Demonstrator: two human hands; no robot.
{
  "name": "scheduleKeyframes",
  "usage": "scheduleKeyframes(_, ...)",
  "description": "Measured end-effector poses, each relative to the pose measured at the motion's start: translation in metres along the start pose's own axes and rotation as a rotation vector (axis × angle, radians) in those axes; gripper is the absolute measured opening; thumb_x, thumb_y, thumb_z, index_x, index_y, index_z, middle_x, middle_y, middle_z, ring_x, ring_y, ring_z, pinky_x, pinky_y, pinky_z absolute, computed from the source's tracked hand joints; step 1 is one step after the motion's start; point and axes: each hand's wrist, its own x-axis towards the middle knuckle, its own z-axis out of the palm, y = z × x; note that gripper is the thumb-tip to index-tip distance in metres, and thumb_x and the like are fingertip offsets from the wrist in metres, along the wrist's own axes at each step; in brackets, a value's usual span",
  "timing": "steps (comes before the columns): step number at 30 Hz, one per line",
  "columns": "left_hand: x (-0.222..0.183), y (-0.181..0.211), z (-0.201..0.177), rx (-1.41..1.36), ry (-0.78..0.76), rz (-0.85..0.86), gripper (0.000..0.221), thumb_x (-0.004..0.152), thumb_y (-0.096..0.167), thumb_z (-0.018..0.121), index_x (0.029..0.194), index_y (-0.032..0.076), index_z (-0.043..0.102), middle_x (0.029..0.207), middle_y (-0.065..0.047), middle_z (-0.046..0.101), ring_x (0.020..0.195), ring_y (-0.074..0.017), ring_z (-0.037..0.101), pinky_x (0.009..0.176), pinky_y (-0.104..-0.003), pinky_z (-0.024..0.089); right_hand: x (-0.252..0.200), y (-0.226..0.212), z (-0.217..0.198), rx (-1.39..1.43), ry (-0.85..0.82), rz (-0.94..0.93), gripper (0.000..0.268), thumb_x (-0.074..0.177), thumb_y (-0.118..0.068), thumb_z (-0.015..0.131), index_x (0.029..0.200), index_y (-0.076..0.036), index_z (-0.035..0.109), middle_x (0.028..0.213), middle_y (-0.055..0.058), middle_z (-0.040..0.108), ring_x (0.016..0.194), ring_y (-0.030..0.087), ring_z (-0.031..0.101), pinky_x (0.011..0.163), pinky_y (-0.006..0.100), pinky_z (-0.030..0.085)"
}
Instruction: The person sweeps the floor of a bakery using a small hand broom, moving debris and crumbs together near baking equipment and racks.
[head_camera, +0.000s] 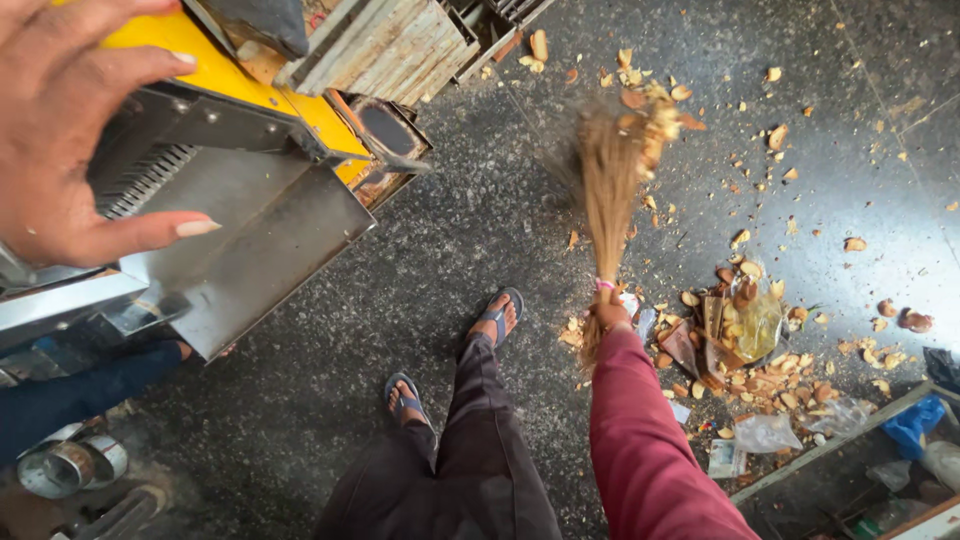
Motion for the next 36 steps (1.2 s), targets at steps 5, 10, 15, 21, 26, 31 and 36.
scheduleKeyframes(5,0.001,0.007,-0.006,0.112,0.02,-0.008,0.089,0.069,0.058,0.08,0.133,0.0,0.059,0.148,-0.023,0.052,0.139,-0.0454,0.043,0.118,-0.06,0.033,-0.042,0.008,0.022,0.334,0.289,-0.299,0.087,0.088,-0.017,0.077,0.161,-0.014,0.03,0.134,0.019,0.063,0.115,0.031,0.063,0.095,0.038,0.051)
scheduleKeyframes(10,0.002,0.007,-0.013,0.232,-0.083,-0.001,0.092,0.075,0.067,0.076,0.137,0.002,0.057,0.153,-0.021,0.047,0.147,-0.0434,0.036,0.124,-0.058,0.029,-0.155,-0.046,0.098,0.366,0.224,-0.362,0.089,0.085,-0.015,0.074,0.163,-0.023,0.031,0.118,0.015,0.068,0.1,0.027,0.068,0.087,0.038,0.056)
scheduleKeyframes(15,-0.003,0.009,-0.01,0.253,-0.094,-0.022,0.091,0.076,0.069,0.072,0.139,0.004,0.055,0.154,-0.02,0.046,0.149,-0.0417,0.032,0.126,-0.06,0.026,-0.143,-0.128,0.1,0.286,-0.293,-0.271,0.065,0.098,-0.03,0.066,0.157,-0.035,0.039,0.098,0.01,0.072,0.085,0.022,0.067,0.076,0.04,0.055)
scheduleKeyframes(21,-0.006,0.006,-0.009,0.259,-0.121,0.001,0.096,0.077,0.072,0.071,0.141,0.003,0.053,0.155,-0.022,0.044,0.149,-0.0414,0.032,0.125,-0.061,0.023,-0.021,-0.147,0.065,0.547,-0.297,-0.17,0.04,0.088,-0.013,0.066,0.127,-0.021,0.065,0.089,0.008,0.069,0.072,0.021,0.065,0.061,0.039,0.052)
scheduleKeyframes(26,0.0,0.011,-0.009,0.279,-0.043,-0.022,0.09,0.079,0.071,0.07,0.138,0.005,0.053,0.151,-0.02,0.046,0.147,-0.0399,0.033,0.124,-0.063,0.022,-0.078,-0.111,0.096,0.853,-0.033,-0.254,0.032,0.104,-0.029,0.061,0.13,-0.01,0.069,0.088,0.008,0.068,0.073,0.018,0.062,0.06,0.035,0.049)
scheduleKeyframes(31,0.001,0.008,-0.01,0.159,0.002,-0.017,0.089,0.078,0.069,0.069,0.138,0.007,0.051,0.152,-0.02,0.045,0.146,-0.0411,0.034,0.123,-0.064,0.021,-0.131,-0.104,0.114,0.321,0.186,-0.588,0.081,0.084,-0.03,0.076,0.157,-0.017,0.044,0.1,0.007,0.073,0.087,0.013,0.064,0.074,0.03,0.05)
scheduleKeyframes(36,-0.002,0.01,-0.009,0.147,-0.013,-0.03,0.088,0.078,0.068,0.069,0.137,0.006,0.05,0.152,-0.02,0.045,0.146,-0.0418,0.034,0.124,-0.063,0.022,-0.061,-0.162,0.075,0.701,-0.339,-0.122,0.059,0.095,-0.05,0.066,0.148,-0.024,0.06,0.092,0.004,0.07,0.075,0.014,0.058,0.064,0.032,0.047)
